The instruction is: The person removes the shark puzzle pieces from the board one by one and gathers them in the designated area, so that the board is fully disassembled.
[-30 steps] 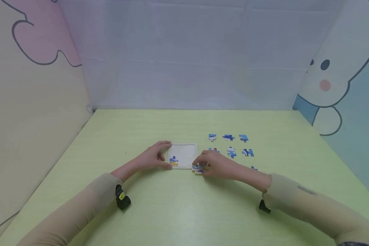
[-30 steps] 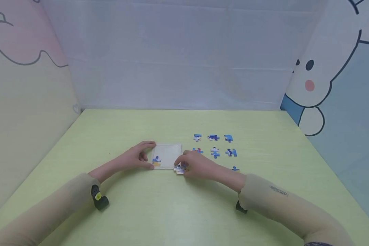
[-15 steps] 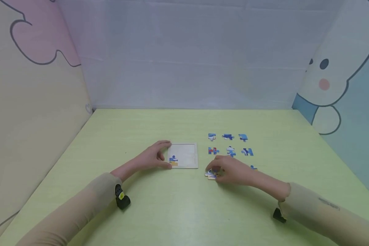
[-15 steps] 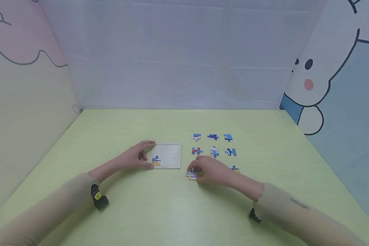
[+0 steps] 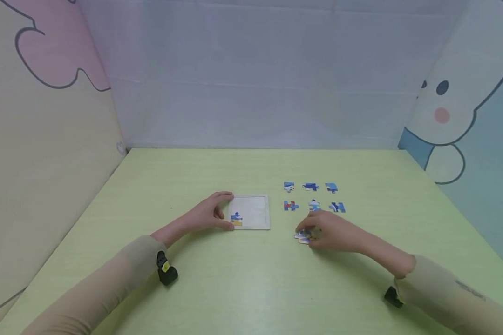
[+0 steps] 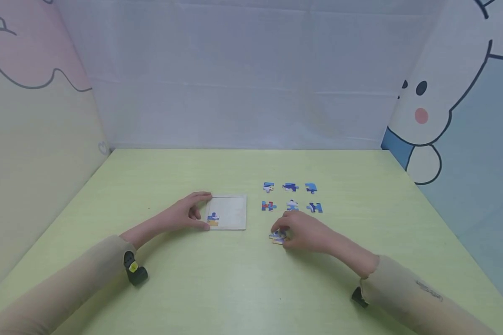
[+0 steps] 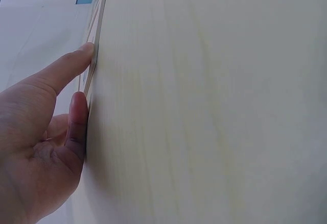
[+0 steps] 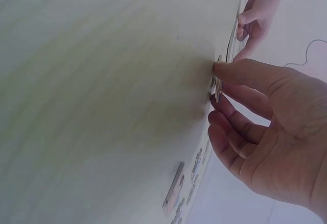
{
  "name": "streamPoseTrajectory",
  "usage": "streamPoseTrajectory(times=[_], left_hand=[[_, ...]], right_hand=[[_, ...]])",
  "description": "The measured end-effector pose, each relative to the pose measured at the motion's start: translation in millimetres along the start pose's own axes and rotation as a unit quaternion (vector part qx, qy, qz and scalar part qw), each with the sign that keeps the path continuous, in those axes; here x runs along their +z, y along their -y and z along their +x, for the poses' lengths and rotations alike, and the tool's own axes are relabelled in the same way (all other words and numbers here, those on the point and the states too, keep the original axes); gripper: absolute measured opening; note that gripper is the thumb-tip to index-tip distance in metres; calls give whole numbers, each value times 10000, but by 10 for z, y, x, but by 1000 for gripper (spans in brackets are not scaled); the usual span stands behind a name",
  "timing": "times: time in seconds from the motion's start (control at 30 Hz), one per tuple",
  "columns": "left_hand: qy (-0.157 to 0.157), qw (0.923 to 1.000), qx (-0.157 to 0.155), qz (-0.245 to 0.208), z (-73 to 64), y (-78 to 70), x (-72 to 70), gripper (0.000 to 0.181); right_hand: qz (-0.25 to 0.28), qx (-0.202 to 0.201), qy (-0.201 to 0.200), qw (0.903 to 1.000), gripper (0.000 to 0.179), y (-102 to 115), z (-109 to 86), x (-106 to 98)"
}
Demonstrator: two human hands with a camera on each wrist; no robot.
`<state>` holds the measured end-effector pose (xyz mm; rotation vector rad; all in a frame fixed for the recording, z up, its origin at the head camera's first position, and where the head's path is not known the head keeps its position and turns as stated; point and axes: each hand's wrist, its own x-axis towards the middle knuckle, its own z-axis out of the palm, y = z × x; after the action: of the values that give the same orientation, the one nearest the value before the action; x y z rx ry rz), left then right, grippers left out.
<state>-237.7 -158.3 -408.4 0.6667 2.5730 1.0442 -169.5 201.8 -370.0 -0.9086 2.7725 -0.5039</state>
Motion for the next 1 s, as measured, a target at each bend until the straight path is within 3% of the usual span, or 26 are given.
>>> streamPoseTrajectory(times=[0.4, 1.0], left_hand=[[1, 10000, -78, -5, -3, -3, 0, 91], [-10, 10000, -14, 10, 5, 12, 3, 92]], right_hand=[[38, 131, 148, 9998, 35, -201, -118, -118], [-103, -82, 178, 9998, 37, -382, -192, -168]])
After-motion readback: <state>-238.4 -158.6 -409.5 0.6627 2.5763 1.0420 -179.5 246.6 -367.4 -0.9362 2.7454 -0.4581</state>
